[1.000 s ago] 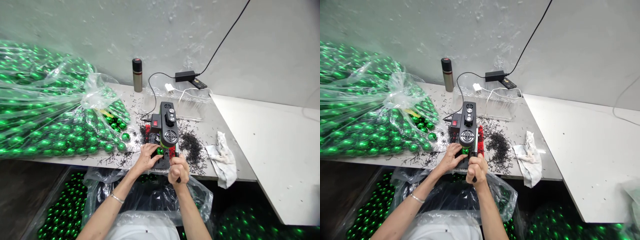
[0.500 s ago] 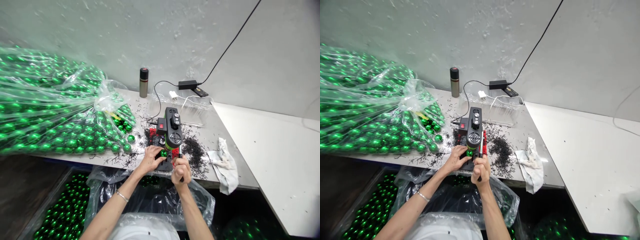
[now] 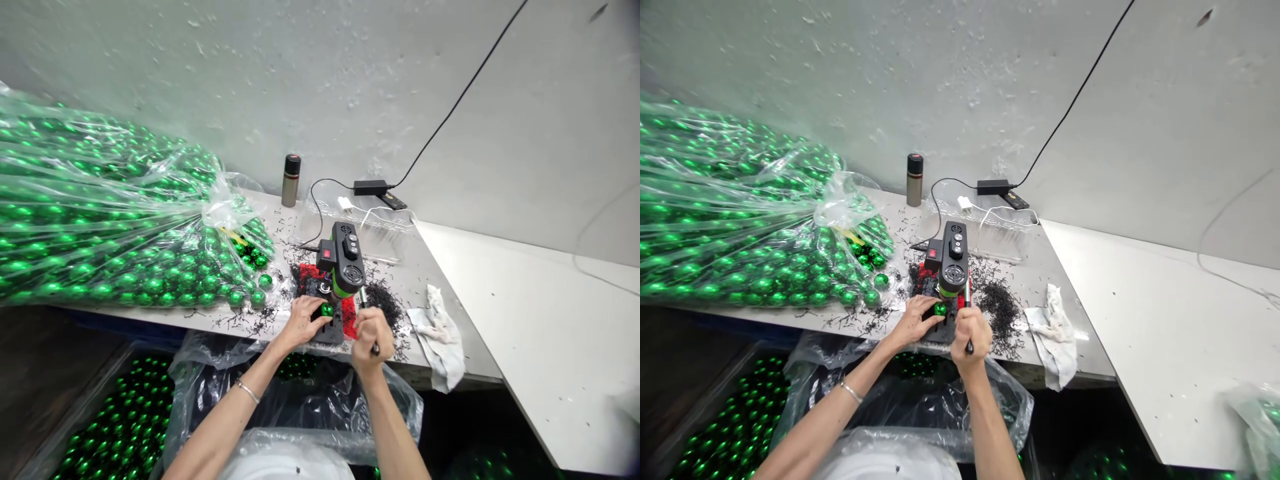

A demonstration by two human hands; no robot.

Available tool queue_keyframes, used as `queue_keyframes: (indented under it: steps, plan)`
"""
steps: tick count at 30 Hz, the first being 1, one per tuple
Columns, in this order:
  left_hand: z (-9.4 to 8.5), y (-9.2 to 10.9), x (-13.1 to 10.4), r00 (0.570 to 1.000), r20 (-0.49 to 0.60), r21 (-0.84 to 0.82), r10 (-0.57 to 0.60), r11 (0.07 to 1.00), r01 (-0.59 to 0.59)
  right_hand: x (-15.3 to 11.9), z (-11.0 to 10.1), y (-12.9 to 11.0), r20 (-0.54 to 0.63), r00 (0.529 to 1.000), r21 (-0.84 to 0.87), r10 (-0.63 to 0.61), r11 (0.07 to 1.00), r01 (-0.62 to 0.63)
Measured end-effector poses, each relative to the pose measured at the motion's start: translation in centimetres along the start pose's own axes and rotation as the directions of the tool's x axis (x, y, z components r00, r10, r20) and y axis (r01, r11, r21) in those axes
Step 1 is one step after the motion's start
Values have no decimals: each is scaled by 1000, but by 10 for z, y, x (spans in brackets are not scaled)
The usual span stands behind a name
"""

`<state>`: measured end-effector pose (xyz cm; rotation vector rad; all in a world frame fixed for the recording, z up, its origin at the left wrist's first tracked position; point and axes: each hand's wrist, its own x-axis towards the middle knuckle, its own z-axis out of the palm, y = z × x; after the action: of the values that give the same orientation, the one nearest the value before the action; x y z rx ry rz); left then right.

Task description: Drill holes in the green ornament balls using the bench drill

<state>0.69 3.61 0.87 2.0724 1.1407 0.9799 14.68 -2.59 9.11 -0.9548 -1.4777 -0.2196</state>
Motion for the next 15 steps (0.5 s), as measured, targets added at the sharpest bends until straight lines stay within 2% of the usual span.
queue_keyframes:
  steps: [2,4,7,9,11,13,15]
  plan:
    - [-2,5,-11,1000,-19,13,24,1000,-23,20,-3,-12,1,990,10,139,990,-139]
    - [-5,12,-30,996,-25,48,87,995,-86,34,-5,-21,25,977,29,213,977,-213]
    - [-17,20,-58,981,13,116,195,974,-195,38,-6,-25,41,974,46,223,973,-225]
    - [-30,18,-61,980,-19,194,199,962,-191,31,-4,-23,20,978,69,209,975,-210]
    - [-48,9,-49,982,-133,310,133,947,-86,23,-1,-20,-11,980,93,200,976,-199]
    - [-68,-5,-25,967,-254,415,26,906,85,18,1,-18,-33,980,95,199,976,-195]
    - [-85,-21,0,959,-270,481,-87,851,212,17,2,-18,-40,979,80,199,978,-195]
